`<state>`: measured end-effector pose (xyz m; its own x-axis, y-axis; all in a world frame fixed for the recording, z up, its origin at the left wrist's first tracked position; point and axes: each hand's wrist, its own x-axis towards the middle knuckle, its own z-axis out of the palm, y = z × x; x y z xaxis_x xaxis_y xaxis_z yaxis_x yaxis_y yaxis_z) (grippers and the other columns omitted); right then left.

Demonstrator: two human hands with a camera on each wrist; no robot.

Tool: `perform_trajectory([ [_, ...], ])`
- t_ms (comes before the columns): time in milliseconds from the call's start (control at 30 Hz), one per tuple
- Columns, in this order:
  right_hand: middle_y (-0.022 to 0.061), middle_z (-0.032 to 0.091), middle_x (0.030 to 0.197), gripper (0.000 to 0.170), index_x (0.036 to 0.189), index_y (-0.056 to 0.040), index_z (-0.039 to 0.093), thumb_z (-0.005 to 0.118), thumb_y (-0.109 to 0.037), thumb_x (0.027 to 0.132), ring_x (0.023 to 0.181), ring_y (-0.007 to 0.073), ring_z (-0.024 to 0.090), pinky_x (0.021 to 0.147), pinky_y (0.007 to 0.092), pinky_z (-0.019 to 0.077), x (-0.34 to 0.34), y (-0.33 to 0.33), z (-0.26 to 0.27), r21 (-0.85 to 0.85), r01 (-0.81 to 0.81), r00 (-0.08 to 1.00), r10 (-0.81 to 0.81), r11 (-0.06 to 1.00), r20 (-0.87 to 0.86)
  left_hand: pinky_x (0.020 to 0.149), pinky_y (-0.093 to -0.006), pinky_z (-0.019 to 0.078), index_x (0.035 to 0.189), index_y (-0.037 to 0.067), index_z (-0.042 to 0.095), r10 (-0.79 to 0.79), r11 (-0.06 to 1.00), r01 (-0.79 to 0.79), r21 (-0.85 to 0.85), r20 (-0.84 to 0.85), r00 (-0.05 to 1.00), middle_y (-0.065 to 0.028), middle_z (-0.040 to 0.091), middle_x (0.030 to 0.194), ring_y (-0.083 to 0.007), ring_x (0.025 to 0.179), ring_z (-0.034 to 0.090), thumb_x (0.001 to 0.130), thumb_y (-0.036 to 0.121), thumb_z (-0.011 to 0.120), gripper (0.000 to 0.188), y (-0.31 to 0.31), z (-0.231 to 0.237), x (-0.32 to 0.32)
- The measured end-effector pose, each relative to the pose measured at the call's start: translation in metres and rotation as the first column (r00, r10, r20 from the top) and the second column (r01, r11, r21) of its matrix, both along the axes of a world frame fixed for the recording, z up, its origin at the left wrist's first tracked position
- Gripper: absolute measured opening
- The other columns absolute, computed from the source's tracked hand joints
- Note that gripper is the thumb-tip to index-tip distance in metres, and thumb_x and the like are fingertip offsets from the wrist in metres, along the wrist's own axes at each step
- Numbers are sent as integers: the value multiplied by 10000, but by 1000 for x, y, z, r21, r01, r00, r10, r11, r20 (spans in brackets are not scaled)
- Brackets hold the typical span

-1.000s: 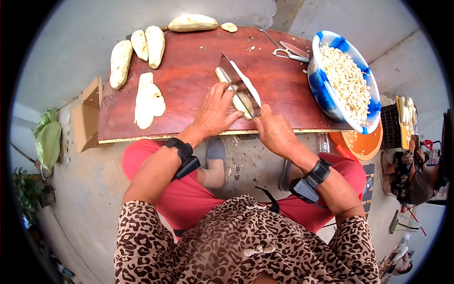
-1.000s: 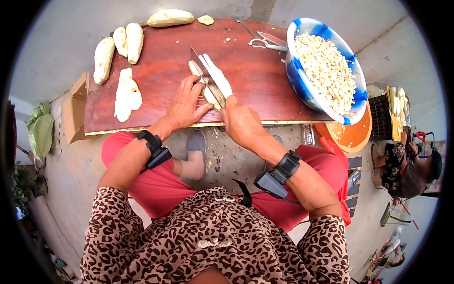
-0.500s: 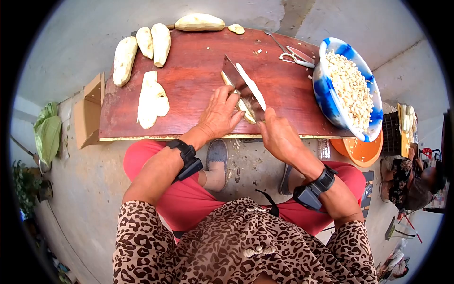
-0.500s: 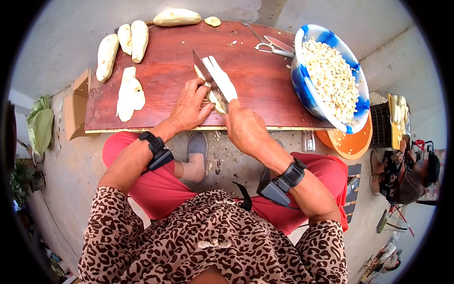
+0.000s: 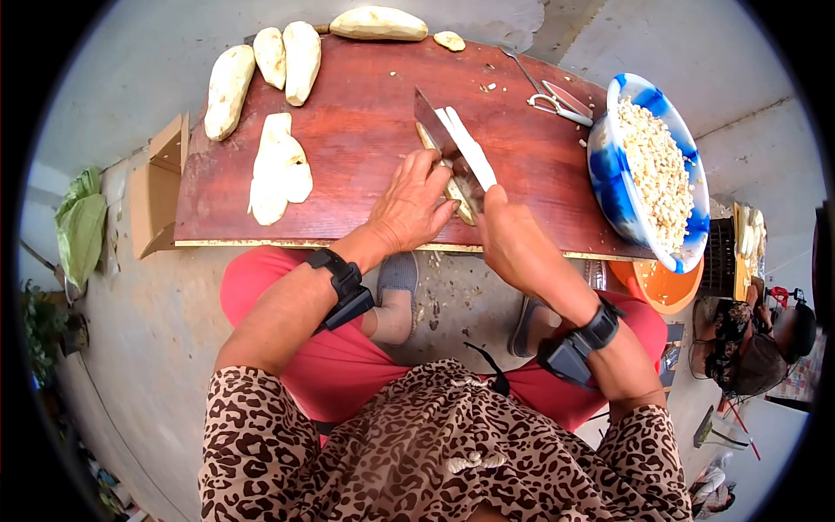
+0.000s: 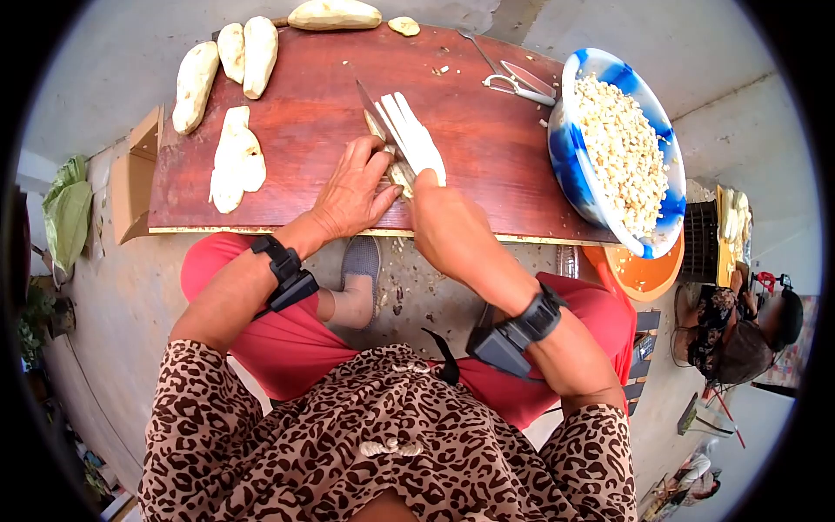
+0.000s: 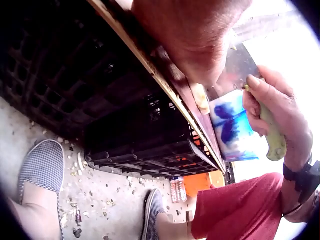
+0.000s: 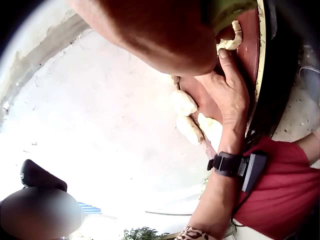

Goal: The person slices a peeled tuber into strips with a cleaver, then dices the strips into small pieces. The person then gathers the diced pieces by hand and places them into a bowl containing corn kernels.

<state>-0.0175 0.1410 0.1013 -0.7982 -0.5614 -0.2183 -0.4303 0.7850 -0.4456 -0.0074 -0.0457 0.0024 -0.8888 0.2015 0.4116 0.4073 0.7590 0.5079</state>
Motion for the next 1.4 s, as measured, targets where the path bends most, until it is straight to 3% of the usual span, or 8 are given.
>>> perform_trajectory([
  [100, 332, 588, 655, 219, 979, 62, 437, 547, -126, 963, 647, 515, 613, 527, 555, 462, -4, -5, -14, -74, -43, 992, 34, 996, -121, 1021, -473, 415, 1175, -8, 540, 8, 1000, -8, -10, 10, 1000, -214, 460, 1235, -414, 1173, 452, 796, 141, 705, 439, 0, 1, 0],
  [200, 340, 626, 722, 125, 949, 67, 471, 506, -48, 917, 743, 517, 649, 631, 562, 517, -4, -7, -2, -19, 8, 999, -9, 1000, -46, 1023, -471, 414, 1182, 0, 543, 8, 1000, -8, -10, 6, 1000, -211, 461, 1241, -411, 1177, 452, 797, 143, 706, 441, 0, 3, 1],
  [300, 335, 622, 708, 147, 947, 68, 475, 517, -71, 930, 728, 516, 645, 627, 563, 513, -2, 1, 2, -98, 23, 1000, -24, 995, -9, 1022, -468, 415, 1194, 9, 546, 9, 1000, -9, -19, 11, 1000, -203, 461, 1246, -406, 1180, 452, 802, 149, 706, 446, 0, 3, 1],
  [400, 324, 627, 713, 163, 955, 69, 474, 521, -87, 945, 716, 508, 642, 620, 554, 511, 10, 17, 8, 35, -5, 1000, 5, 999, -5, 1021, -465, 415, 1205, 15, 546, 11, 1000, -11, -13, -6, 1000, -195, 463, 1247, -401, 1182, 452, 808, 159, 706, 451, 0, 2, 1],
  [533, 306, 631, 712, 159, 955, 62, 466, 531, -83, 942, 698, 497, 642, 617, 546, 510, 21, 26, 6, 47, -2, 1000, 2, 999, 5, 1018, -467, 416, 1193, 2, 542, 15, 1000, -15, -1, -5, 1000, -200, 462, 1243, -401, 1182, 452, 815, 170, 703, 445, 0, -1, 0],
  [900, 296, 629, 707, 194, 971, 24, 437, 554, -129, 950, 705, 502, 634, 633, 571, 491, 12, 16, -31, -89, 43, 995, -50, 995, -87, 1023, -473, 409, 1170, -20, 525, -1, 1000, 1, -6, 7, 1000, -229, 458, 1259, -414, 1178, 455, 819, 184, 698, 441, -1, 0, 2],
  [1233, 340, 593, 716, 218, 972, 20, 413, 580, -119, 960, 708, 540, 589, 584, 577, 440, 26, 31, -8, -164, 74, 995, -83, 984, -51, 997, -465, 412, 1162, -24, 481, 48, 994, -41, 97, -68, 997, -222, 462, 1222, -410, 1140, 471, 809, 106, 687, 429, -3, -4, 0],
  [1400, 334, 598, 710, 237, 990, 20, 409, 582, -139, 961, 705, 537, 594, 599, 580, 450, 30, 31, -6, -88, 59, 998, -60, 994, -10, 965, -459, 406, 1134, -9, 501, 30, 1000, -31, -4, -30, 999, -196, 492, 1148, -391, 1093, 481, 803, 129, 692, 406, -2, -3, 0],
])
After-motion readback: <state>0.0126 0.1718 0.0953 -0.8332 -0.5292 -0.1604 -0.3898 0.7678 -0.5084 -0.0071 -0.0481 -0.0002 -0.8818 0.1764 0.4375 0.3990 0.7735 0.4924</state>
